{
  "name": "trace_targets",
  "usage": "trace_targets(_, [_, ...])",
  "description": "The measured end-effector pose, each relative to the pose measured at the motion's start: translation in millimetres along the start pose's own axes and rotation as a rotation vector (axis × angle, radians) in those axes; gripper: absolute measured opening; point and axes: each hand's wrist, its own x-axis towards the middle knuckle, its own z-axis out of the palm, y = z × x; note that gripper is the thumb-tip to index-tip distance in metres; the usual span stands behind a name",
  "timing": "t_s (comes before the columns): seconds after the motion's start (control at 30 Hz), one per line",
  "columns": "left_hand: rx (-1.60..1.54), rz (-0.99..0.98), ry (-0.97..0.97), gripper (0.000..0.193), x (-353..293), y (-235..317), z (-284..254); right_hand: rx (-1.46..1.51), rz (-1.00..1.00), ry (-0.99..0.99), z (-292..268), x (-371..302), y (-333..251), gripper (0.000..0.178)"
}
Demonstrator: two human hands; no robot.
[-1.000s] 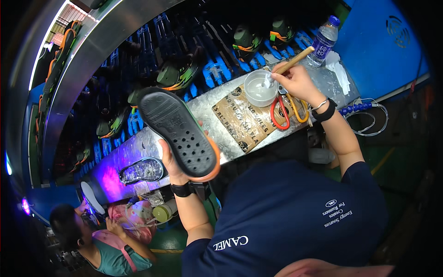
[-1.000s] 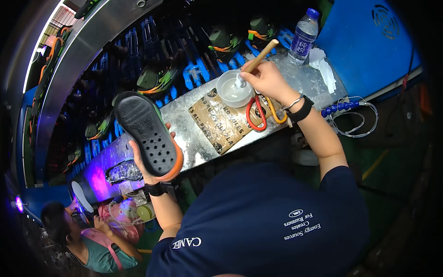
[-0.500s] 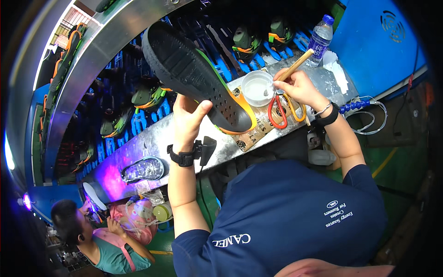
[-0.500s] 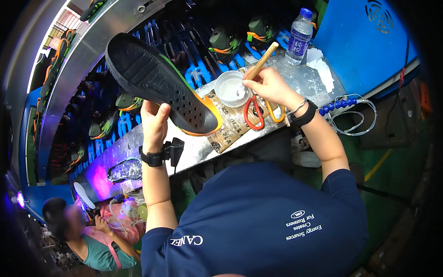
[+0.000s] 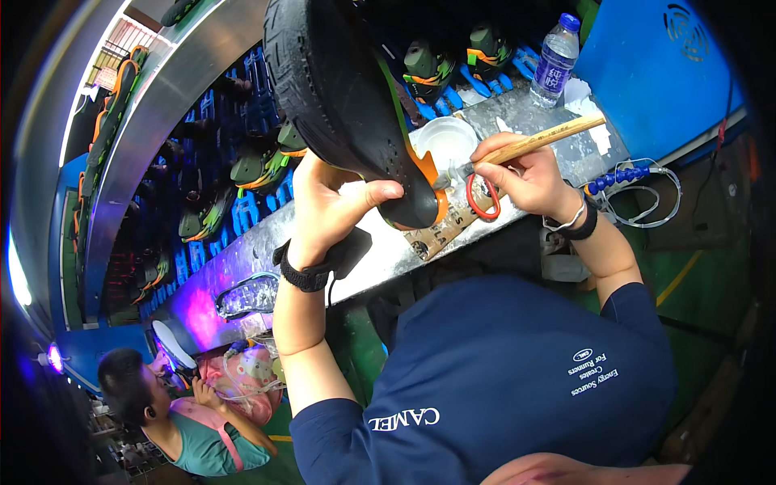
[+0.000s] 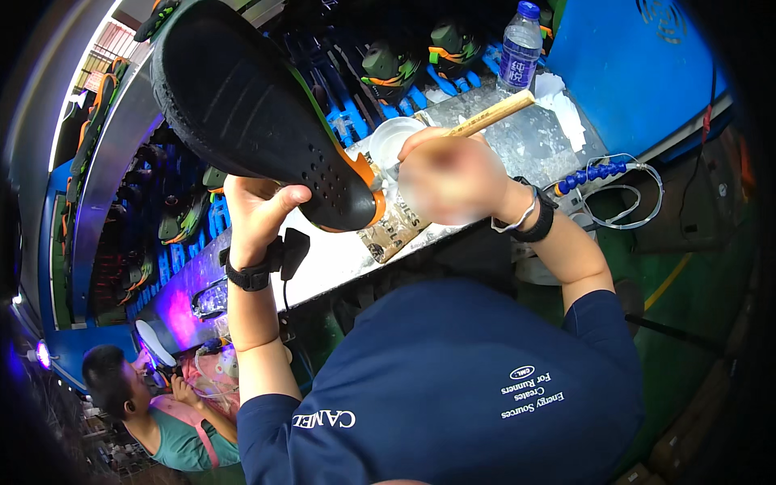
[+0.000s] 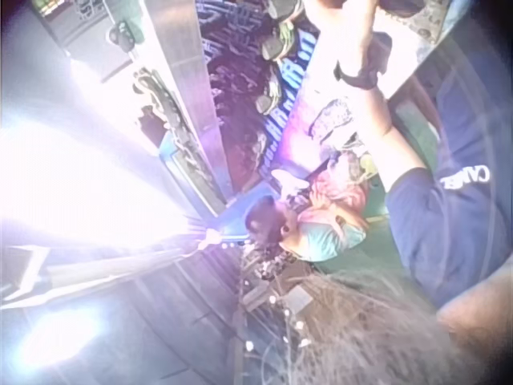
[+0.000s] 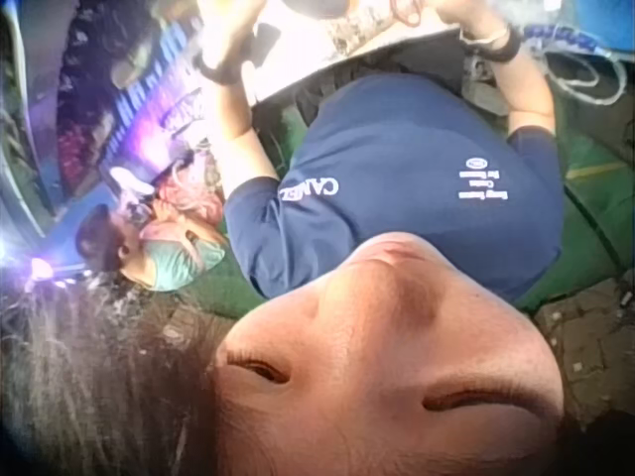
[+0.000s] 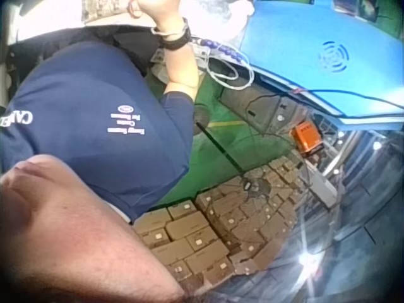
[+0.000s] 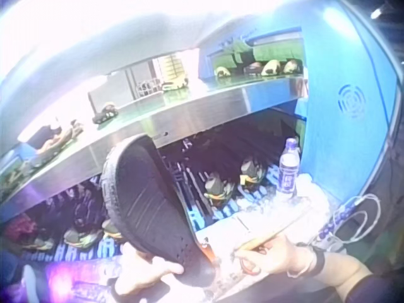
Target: Applying adhesive to shoe soles using a brush in a manufacturing setting.
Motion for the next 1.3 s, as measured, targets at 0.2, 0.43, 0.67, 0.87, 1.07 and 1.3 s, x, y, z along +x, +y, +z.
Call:
trace_targets(0.2, [-0.042, -0.037, 0.014, 0.045, 1, 6, 7, -0.106, -0.205, 0.045, -1, 5, 3, 0.013])
trace_targets(0.43, [0.215, 0.197, 0.088, 0.038, 0, 10, 0, -0.071, -0.211, 0.173, 4, -3, 3, 0.012])
trace_targets(0.67, [0.519, 0.286, 0.153, 0.032, -5, 14, 10, 0.078, -0.044, 0.229, 9, -16, -3, 0.011])
trace_targets(0.87, [0.616, 0.333, 0.123, 0.029, -9, 6, 11, 0.292, -0.025, 0.215, 14, -21, -10, 0.012])
trace_targets(1.07, [0.589, 0.296, 0.075, 0.029, -11, 1, 6, 0.456, 0.017, 0.215, 16, -22, -7, 0.013])
trace_targets(1.3, [0.383, 0.298, 0.120, 0.032, -4, 11, 12, 0.202, -0.003, 0.302, 9, -19, 4, 0.012])
